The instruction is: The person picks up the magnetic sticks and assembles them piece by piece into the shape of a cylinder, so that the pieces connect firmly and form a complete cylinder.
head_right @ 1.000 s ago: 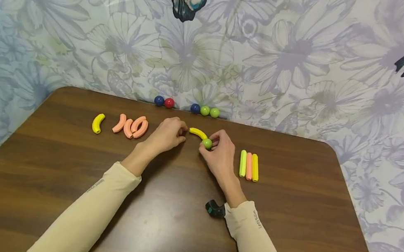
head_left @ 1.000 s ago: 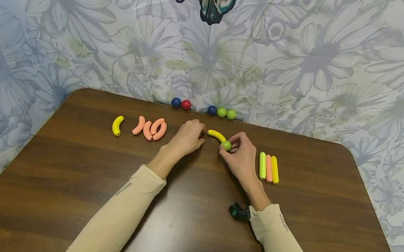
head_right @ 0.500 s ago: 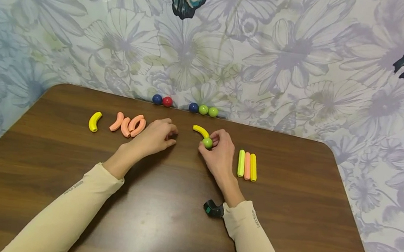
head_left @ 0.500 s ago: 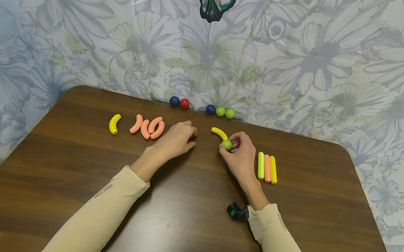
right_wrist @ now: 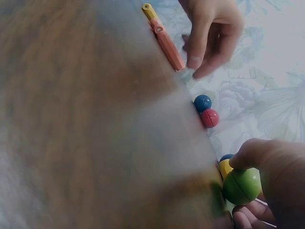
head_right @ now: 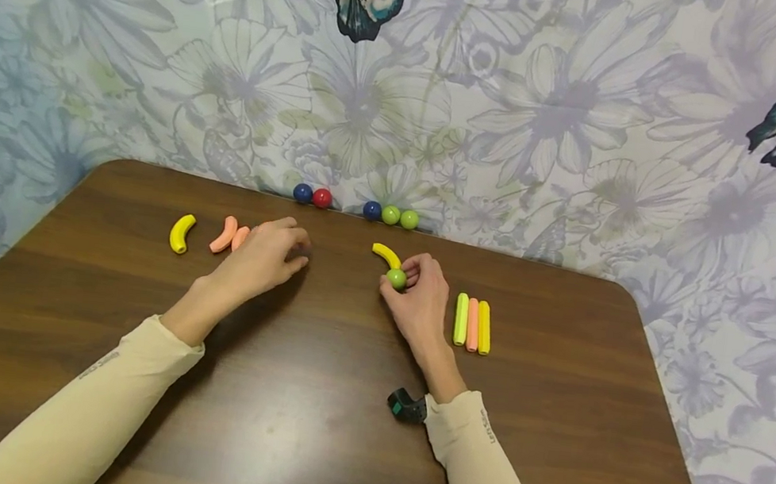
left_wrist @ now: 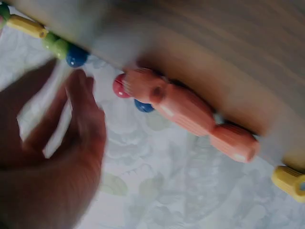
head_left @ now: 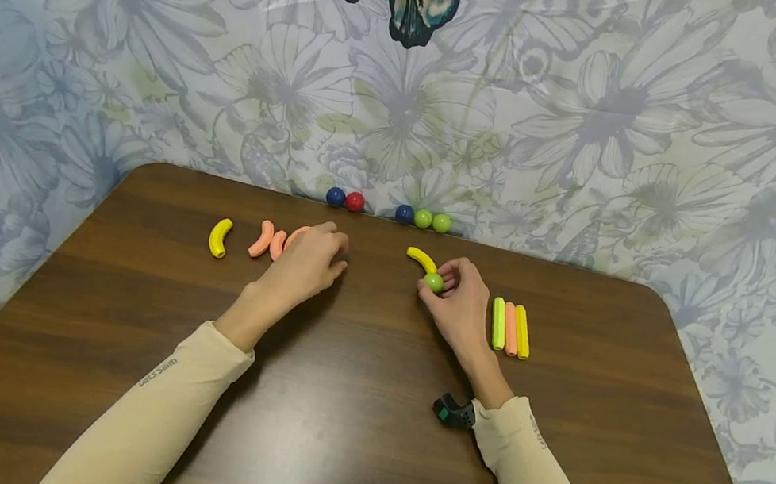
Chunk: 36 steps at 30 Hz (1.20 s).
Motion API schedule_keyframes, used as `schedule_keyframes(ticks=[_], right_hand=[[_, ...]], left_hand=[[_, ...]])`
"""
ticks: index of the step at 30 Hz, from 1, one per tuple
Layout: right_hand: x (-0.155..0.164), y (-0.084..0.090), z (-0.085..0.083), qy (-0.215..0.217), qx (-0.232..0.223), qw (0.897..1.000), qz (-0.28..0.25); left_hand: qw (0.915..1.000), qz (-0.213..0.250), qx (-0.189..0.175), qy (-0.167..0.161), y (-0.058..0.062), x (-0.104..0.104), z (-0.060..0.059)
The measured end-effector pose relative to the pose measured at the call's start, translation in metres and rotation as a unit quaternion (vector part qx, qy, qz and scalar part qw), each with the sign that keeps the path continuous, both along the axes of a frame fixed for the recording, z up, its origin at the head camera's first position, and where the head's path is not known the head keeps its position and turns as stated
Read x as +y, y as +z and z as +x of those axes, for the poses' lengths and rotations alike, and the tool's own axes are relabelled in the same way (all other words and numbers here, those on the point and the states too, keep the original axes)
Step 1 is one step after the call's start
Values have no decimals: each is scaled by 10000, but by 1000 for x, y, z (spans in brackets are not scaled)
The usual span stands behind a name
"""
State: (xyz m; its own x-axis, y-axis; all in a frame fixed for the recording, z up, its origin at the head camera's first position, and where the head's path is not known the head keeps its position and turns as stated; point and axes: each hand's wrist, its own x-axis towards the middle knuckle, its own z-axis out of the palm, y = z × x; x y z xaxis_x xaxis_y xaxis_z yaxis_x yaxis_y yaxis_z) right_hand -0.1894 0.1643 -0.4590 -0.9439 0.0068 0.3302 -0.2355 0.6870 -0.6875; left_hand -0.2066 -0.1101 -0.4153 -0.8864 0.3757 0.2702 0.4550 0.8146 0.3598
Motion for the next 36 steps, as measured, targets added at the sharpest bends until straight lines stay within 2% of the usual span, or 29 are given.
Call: schedule_keyframes(ticks=[4,6,8,14,20,26,30,36], right_hand=[[1,-2,-1,-12,16,10000,-11],[2,-3,-2,-11,54,10000,-6],[1,-2,-3,6,62,10000,26],[1,-1,-3,-11,70,10000,56],[2,0,-2,7,44,10000,76],[1,1,-2,-20,28,10000,50],[0,2,-2,-37,-27,10000,31],[0,2,-2,-49,-110,9999,15]], left_hand=[[9954,160,105,941,3,-11,-1],[9926,158,59,1202,2,-15,-1],[9912,164,-6,1313,1,-17,-1],[9902,67,-14,1395,-4,-15,-2],[9880,-6,-238,1528,-3,-11,-2],[9878,-234,-239,1524,-2,-11,-4],[9887,-380,-217,1434,-1,-11,-4],[9925,-454,-115,1129,-1,-11,-6]])
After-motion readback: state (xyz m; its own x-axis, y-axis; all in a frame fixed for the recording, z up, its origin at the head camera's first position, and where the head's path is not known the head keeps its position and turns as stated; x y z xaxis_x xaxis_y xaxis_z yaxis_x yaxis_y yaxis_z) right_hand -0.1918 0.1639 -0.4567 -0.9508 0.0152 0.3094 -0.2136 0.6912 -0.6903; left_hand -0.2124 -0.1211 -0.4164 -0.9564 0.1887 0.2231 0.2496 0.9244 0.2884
